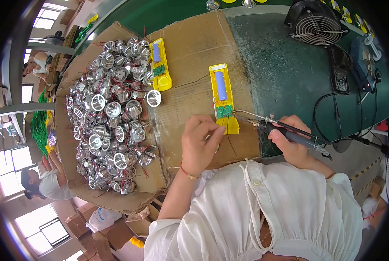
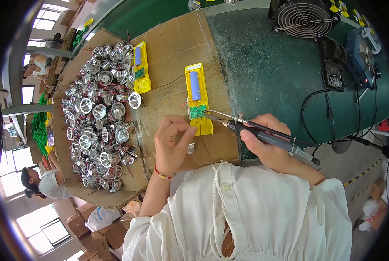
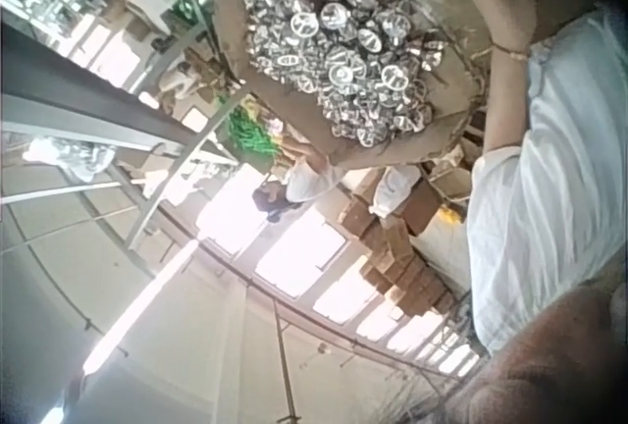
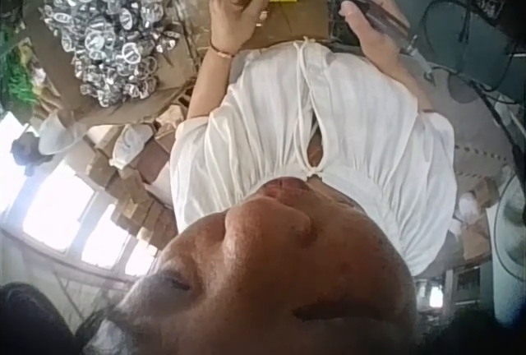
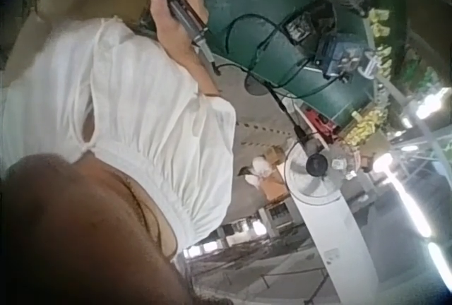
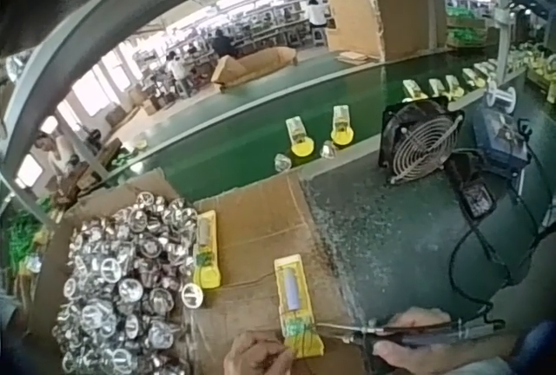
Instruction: Soldering electrical wires onto small circuit boards for LED light assembly.
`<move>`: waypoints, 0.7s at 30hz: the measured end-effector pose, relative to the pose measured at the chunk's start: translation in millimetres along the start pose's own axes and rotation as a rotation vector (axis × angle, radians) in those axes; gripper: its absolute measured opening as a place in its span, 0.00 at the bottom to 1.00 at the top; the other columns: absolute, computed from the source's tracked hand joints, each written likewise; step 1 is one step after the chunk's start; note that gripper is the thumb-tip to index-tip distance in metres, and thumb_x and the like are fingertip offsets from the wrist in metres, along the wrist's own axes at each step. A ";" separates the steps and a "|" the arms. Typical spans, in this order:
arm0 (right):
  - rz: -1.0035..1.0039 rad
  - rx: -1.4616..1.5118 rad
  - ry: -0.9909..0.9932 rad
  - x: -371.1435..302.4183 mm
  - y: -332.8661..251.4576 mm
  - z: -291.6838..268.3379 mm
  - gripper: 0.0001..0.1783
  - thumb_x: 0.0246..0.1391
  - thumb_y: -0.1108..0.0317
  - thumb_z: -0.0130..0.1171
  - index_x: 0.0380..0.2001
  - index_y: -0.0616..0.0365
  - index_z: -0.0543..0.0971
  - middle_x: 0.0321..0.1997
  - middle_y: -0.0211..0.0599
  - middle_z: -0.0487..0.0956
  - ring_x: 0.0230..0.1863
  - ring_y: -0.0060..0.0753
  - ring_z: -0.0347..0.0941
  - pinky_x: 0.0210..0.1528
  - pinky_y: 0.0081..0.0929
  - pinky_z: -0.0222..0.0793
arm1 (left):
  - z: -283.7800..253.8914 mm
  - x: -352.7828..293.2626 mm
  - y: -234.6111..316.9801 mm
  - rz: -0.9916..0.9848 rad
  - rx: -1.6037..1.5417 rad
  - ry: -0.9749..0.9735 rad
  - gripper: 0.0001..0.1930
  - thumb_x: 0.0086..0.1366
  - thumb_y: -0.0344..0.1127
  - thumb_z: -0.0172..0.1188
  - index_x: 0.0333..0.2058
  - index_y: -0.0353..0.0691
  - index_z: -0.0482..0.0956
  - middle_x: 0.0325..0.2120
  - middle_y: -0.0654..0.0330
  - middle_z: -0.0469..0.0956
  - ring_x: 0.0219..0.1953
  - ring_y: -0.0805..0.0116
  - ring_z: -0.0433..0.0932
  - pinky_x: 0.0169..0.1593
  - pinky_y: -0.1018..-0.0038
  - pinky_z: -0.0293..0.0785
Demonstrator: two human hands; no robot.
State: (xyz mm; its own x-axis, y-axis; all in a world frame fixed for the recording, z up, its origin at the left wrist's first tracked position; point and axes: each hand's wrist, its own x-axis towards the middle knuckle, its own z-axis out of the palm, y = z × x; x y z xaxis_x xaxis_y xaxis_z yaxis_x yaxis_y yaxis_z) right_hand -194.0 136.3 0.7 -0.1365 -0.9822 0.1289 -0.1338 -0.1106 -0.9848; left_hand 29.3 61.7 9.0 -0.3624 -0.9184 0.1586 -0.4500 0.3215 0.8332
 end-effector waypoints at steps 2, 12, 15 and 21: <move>0.058 -0.007 -0.001 2.3 1.6 2.9 0.08 0.47 0.74 0.57 0.31 0.65 0.70 0.25 0.39 0.75 0.24 0.22 0.72 0.26 0.18 0.68 | 2.9 2.9 -3.2 -0.155 -0.036 0.021 0.04 0.51 0.28 0.62 0.24 0.34 0.77 0.28 0.57 0.71 0.31 0.65 0.72 0.33 0.72 0.70; 0.078 0.082 0.001 13.7 3.1 17.2 0.07 0.47 0.74 0.58 0.28 0.64 0.72 0.24 0.37 0.76 0.25 0.20 0.72 0.27 0.17 0.67 | 7.6 6.1 -13.7 -0.320 -0.093 0.018 0.05 0.53 0.27 0.60 0.23 0.31 0.76 0.26 0.59 0.74 0.26 0.72 0.72 0.30 0.78 0.68; 0.092 -0.038 0.014 15.5 -1.4 17.9 0.07 0.46 0.73 0.60 0.27 0.63 0.72 0.24 0.36 0.76 0.25 0.18 0.72 0.27 0.16 0.67 | 6.8 3.0 -14.0 -0.297 -0.069 0.032 0.05 0.52 0.28 0.60 0.23 0.32 0.75 0.25 0.55 0.74 0.28 0.64 0.74 0.33 0.74 0.69; 0.125 -0.012 -0.214 12.0 -12.2 1.4 0.08 0.52 0.64 0.57 0.32 0.55 0.75 0.25 0.23 0.73 0.28 0.10 0.66 0.28 0.13 0.62 | 5.5 1.3 -13.2 -0.513 -0.094 0.006 0.04 0.54 0.23 0.56 0.22 0.31 0.72 0.20 0.64 0.68 0.24 0.77 0.65 0.27 0.80 0.62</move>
State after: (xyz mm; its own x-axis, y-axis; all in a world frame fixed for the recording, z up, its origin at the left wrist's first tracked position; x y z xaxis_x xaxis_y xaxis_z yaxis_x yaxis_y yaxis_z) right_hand -192.6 125.7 14.1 0.0579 -0.9981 -0.0231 -0.1406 0.0148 -0.9900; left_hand 30.3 57.6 -4.7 -0.1095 -0.9538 -0.2799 -0.4934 -0.1923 0.8483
